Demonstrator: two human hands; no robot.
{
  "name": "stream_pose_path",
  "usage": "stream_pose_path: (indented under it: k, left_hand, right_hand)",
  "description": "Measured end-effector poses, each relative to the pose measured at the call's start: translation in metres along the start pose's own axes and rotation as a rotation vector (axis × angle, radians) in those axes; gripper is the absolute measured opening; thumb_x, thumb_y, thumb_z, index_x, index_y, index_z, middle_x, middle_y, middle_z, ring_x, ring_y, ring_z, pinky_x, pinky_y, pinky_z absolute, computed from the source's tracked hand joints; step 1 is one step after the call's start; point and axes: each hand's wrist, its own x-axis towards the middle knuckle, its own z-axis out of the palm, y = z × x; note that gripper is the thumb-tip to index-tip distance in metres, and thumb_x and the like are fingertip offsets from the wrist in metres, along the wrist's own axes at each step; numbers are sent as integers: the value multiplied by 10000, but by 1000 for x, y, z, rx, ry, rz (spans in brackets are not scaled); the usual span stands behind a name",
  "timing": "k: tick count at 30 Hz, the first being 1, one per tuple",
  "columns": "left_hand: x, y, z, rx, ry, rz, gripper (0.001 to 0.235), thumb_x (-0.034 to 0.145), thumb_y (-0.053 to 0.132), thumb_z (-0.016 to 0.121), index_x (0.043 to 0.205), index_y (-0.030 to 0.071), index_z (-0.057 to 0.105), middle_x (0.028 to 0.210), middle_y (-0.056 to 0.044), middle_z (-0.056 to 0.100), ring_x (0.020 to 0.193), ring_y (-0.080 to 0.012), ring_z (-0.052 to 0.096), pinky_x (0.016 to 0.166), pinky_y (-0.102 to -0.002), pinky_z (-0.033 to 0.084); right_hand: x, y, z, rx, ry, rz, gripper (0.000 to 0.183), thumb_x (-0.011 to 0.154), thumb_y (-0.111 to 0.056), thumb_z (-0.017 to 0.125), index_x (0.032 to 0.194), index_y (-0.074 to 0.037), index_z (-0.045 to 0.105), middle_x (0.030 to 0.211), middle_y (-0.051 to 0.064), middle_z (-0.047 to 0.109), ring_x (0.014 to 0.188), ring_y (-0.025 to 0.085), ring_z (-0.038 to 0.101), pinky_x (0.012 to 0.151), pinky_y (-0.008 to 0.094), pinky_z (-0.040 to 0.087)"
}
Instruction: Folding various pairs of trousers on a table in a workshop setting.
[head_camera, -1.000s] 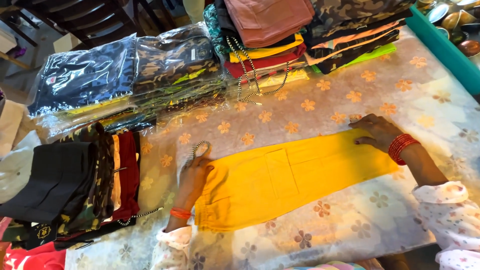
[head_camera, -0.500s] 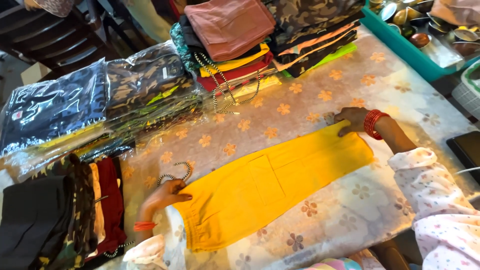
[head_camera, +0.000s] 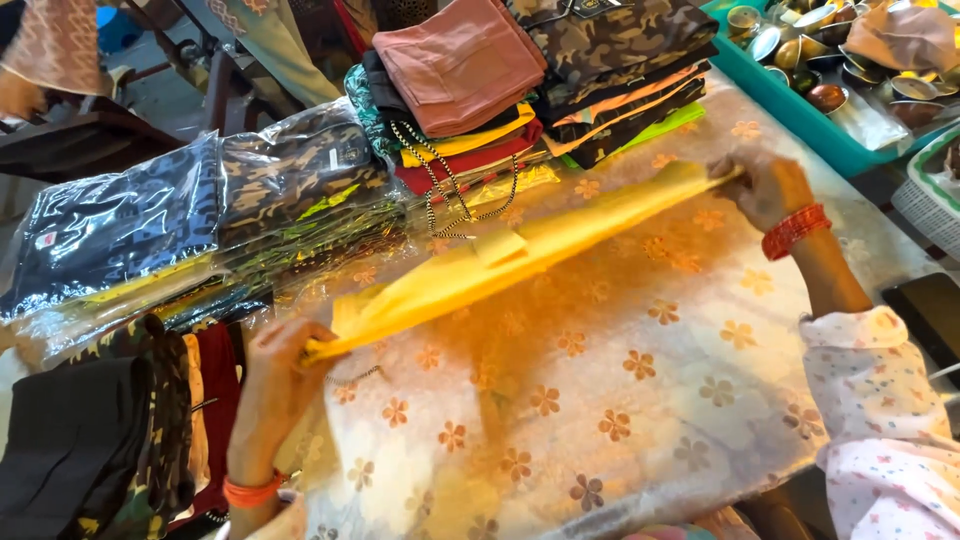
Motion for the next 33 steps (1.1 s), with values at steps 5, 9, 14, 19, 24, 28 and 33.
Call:
stream_pose_path:
  k: [5, 9, 14, 19, 24, 28, 33]
  left_hand:
    - [-48, -23, 47, 14, -144, -76, 303, 683, 129, 889, 911, 70, 698, 785, -99, 675, 667, -215, 661, 559, -338, 537]
    - [-86, -44, 74, -39, -429, -158, 331, 707, 192, 902, 872, 57, 649, 703, -117, 668, 647, -262, 638, 597, -398, 494]
    - [-106, -47, 66, -66, -535, -240, 332, 715, 195, 887, 853, 51, 622, 685, -121, 662, 631, -284, 636, 607, -420, 490]
    - [-124, -67, 71, -148, -777, -253, 430, 661, 152, 923, 996, 88, 662, 907, -78, 757, 930, -227, 731, 797, -356, 545]
    - [-68, -17, 87, -14, -492, -128, 476, 762, 189, 848, 1192, 90, 669, 1189, -102, 728, 1138, -288, 662, 965, -391, 504]
    - [-17, 27, 171, -52, 66, 80, 412, 957, 153, 647, 1348, 37, 587, 1399, -195, 617, 1375, -377, 522, 1144, -462, 421]
    - [-34, 31, 256, 96, -17, 223, 620, 998, 270, 559, 1531, 11, 375, 1597, -240, 374, 1501, -402, 325, 1196, -560, 246]
  right_hand:
    - [-49, 81, 57, 191, -244, -67, 260, 843, 13, 718, 1085, -81, 707, 1000, 80, 772, 922, 227, 755, 795, 353, 599]
    - [-83, 75, 62, 57, -326, -37, 235, 842, -32, 741, 1072, -74, 717, 1037, 86, 780, 952, 252, 758, 845, 367, 603]
    - [-111, 68, 51, 65, -413, -11, 235, 842, -75, 754, 1074, -80, 718, 1035, 76, 792, 966, 233, 775, 851, 345, 613]
    - [-121, -13, 3, -435, -747, 51, 345, 788, -36, 733, 1098, -185, 753, 1272, -10, 704, 1222, 237, 634, 1025, 363, 536]
    - [-115, -66, 69, -252, -290, -189, 353, 880, -64, 599, 1218, -129, 677, 1370, 108, 631, 1311, 322, 553, 1123, 445, 425]
    - [-131, -165, 160, 223, -350, -425, 909, 858, -308, 724, 1575, 24, 275, 1631, 265, 287, 1504, 405, 291, 1205, 505, 221]
    - [-153, -172, 199, 52, -331, -578, 904, 950, -500, 630, 1576, 35, 259, 1635, 251, 301, 1525, 411, 302, 1244, 529, 214]
